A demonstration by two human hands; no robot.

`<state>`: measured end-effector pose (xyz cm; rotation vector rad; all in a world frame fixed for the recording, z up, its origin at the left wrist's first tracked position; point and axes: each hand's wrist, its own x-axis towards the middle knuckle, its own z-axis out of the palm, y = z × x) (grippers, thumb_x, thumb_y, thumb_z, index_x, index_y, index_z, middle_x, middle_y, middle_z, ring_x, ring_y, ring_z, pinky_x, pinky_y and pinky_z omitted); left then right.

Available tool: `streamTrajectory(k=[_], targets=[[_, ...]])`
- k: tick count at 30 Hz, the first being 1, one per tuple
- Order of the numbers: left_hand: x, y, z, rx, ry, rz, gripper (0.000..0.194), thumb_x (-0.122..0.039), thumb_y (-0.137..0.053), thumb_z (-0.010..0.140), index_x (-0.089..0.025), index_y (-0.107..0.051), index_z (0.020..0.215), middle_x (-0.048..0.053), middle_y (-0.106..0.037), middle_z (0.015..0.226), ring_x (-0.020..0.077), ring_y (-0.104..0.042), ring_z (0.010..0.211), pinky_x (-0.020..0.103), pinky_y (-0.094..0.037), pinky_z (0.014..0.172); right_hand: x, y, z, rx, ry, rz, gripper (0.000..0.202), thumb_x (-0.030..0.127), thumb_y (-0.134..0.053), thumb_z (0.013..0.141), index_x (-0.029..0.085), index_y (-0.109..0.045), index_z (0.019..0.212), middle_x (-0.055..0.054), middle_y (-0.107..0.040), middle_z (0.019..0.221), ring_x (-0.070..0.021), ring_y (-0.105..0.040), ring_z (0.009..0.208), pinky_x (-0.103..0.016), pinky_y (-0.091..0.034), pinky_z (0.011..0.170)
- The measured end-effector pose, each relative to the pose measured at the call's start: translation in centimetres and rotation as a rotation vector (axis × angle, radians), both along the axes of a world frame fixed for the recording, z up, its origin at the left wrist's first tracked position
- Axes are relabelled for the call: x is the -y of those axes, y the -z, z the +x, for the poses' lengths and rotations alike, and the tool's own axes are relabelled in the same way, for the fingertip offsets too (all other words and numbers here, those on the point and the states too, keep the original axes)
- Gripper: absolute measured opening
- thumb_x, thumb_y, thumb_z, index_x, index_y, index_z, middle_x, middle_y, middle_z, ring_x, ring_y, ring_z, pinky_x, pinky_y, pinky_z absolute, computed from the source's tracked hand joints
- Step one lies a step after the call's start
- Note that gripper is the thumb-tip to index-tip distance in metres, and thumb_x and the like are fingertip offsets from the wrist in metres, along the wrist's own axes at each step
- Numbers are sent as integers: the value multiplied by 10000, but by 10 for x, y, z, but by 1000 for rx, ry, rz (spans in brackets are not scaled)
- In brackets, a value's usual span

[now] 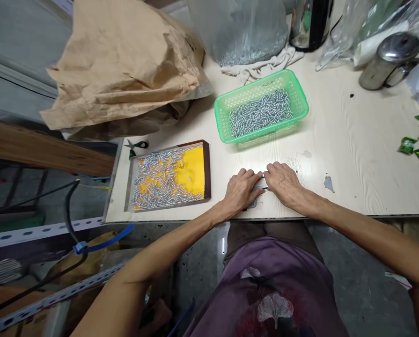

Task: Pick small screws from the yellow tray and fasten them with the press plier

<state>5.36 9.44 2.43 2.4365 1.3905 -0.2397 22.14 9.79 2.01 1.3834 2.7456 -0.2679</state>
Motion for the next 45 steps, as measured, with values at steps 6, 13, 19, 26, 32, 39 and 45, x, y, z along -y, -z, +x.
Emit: streamTrajectory(k=[6, 13, 19, 26, 32, 39, 45], targets=[[-6, 1, 4, 16, -63, -8, 215, -313, -551, 934, -202, -621, 1105, 71, -607, 965, 244, -529, 1010, 337, -474, 768, -8, 0, -4, 30, 14, -61, 235, 101, -434, 924, 148, -661, 886, -102, -636, 839, -212, -538, 802, -321, -333, 658], [3, 24, -5, 194, -52, 166, 405, -282, -545, 929, -164, -486, 1311, 161, -539, 1335, 286, -498, 1235, 451, -477, 979, -25, -4, 18, -111, -43, -80, 449, 353, -693, 805, 118, -601, 1176, -147, -613, 1107, -254, -528, 973, -335, -407, 778], [42, 59, 7, 386, 41, 223, 386, -170, -328, 988, -194, -487, 1339, 152, -510, 1423, 265, -386, 1401, 536, -333, 1139, -54, 8, 20, -65, 39, 29, 221, 192, -468, 917, 139, -676, 972, -129, -647, 939, -237, -528, 891, -341, -364, 734], [53, 55, 16, 419, 75, 192, 375, -255, -360, 995, -151, -528, 1315, 169, -576, 1334, 271, -460, 1341, 527, -371, 1119, -51, -9, -35, -22, -122, 139, 242, 125, -472, 903, 205, -699, 933, -111, -649, 1011, -237, -490, 915, -349, -323, 702], [71, 32, -58, 535, 279, 345, 310, -174, -382, 983, -195, -647, 1143, 92, -698, 1028, 189, -615, 1050, 385, -483, 982, -21, -7, -79, -92, -557, 24, 186, 167, -577, 884, 205, -680, 735, -74, -626, 895, -199, -478, 873, -325, -300, 659], [3, 10, -180, -12, -261, 520, 296, -129, -445, 939, -213, -673, 1108, 113, -672, 1045, 233, -552, 951, 380, -474, 810, -29, 13, -78, -73, -626, 50, 176, 109, -516, 912, 140, -660, 816, -80, -616, 838, -193, -469, 843, -324, -292, 662], [-20, 15, -203, -108, -99, 330, 208, -147, -489, 928, -189, -686, 876, 91, -666, 876, 232, -539, 874, 344, -452, 744, -19, 18, -79, -152, -591, 123, 223, 95, -468, 937, 157, -629, 795, -60, -621, 773, -185, -476, 806, -320, -313, 689]])
